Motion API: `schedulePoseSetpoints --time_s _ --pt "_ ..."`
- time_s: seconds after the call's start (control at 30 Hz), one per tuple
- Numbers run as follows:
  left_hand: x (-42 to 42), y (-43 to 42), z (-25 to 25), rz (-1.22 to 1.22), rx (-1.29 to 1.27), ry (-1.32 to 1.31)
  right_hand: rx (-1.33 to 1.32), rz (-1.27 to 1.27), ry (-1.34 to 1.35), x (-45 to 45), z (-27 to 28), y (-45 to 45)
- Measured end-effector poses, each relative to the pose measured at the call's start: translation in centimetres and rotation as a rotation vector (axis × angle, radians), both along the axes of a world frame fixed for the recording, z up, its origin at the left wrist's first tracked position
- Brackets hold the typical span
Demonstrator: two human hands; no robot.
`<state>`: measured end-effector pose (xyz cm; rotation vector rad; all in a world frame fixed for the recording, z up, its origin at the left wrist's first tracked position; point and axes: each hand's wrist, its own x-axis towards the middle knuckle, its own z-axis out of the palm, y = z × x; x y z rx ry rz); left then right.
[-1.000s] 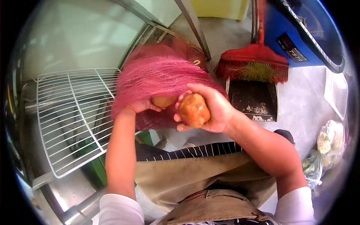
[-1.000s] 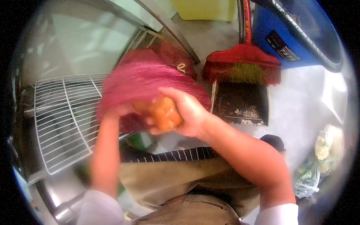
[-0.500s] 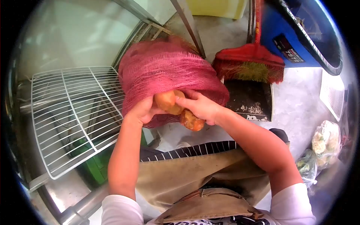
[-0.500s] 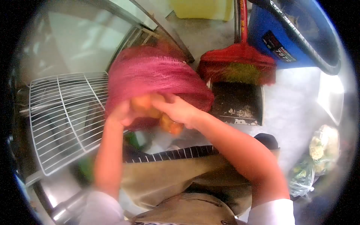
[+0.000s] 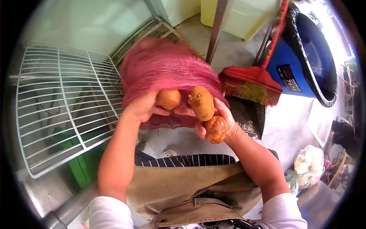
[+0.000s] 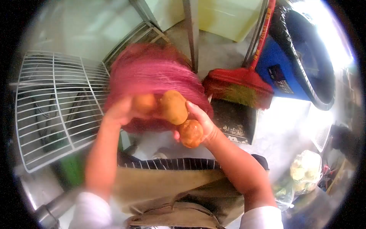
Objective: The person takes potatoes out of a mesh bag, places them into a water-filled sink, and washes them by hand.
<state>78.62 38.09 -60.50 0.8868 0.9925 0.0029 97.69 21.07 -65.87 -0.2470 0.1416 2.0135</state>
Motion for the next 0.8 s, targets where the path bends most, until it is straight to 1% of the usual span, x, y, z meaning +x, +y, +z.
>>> schedulePoseSetpoints --time_s 0.1,0.13,0.2,0.27,0.3,0.33,0.37,0.4,0.43,0.47,0.5,0.53,0.6,0.63,0.73,0.77,0.8 --pt "0.5 -0.4 -0.6 -0.239 0.099 0.113 -0.073 0.009 -0.018 -0.3 -0.1 -0.1" --pt "1.3 -0.9 0.0 -0.251 0.104 0.146 -0.090 0.013 -0.035 -0.3 0.2 0.0" --pt "2.6 -2.0 1.6 -0.325 0.288 0.053 -0.091 0.011 -0.041 -0.3 0.3 -0.2" --pt "3.7 -2.5 4.0 -0.432 0.388 0.184 -0.058 0.003 -0.016 -0.4 0.1 -0.3" --pt "4.2 -2.7 5.3 -0.488 0.433 0.249 -0.114 -0.001 -0.006 -0.3 0.0 -0.4" --pt "4.3 -2.8 5.5 -0.513 0.494 0.307 -0.169 -0.005 0.003 -0.1 -0.1 -0.5" --pt "4.3 -2.9 5.7 -0.538 0.555 0.364 -0.162 -0.011 -0.009 0.0 0.1 -0.5" --pt "4.2 -2.8 5.9 -0.508 0.578 0.300 -0.156 -0.017 -0.022 0.2 0.3 -0.5" --pt "3.8 -2.9 4.8 -0.376 0.606 0.161 -0.150 -0.024 -0.034 0.3 0.5 -0.5" --pt "3.3 -3.0 2.8 -0.245 0.629 0.020 -0.108 -0.029 0.030 0.5 1.0 -0.4" --pt "3.1 -3.0 2.1 -0.112 0.647 -0.121 -0.095 -0.048 0.021 0.7 1.9 -0.3" --pt "2.6 -2.4 2.0 -0.141 0.440 0.019 -0.082 -0.067 0.013 0.9 2.7 -0.2" --pt "2.7 -2.4 1.6 -0.018 0.761 0.017 -0.074 -0.096 -0.010 1.4 4.2 -0.1" --pt "2.5 -2.4 1.4 0.039 0.915 0.027 -0.071 -0.107 -0.005 1.4 4.0 0.0" --pt "1.4 -0.5 1.5 -0.056 1.011 0.024 -0.084 -0.135 0.002 2.0 3.5 -0.5" --pt "1.6 -0.4 1.7 -0.007 1.014 0.020 -0.087 -0.156 -0.043 2.0 3.6 -0.3" --pt "1.8 0.2 0.8 0.045 1.034 -0.024 -0.094 -0.175 -0.085 1.8 3.6 0.0"
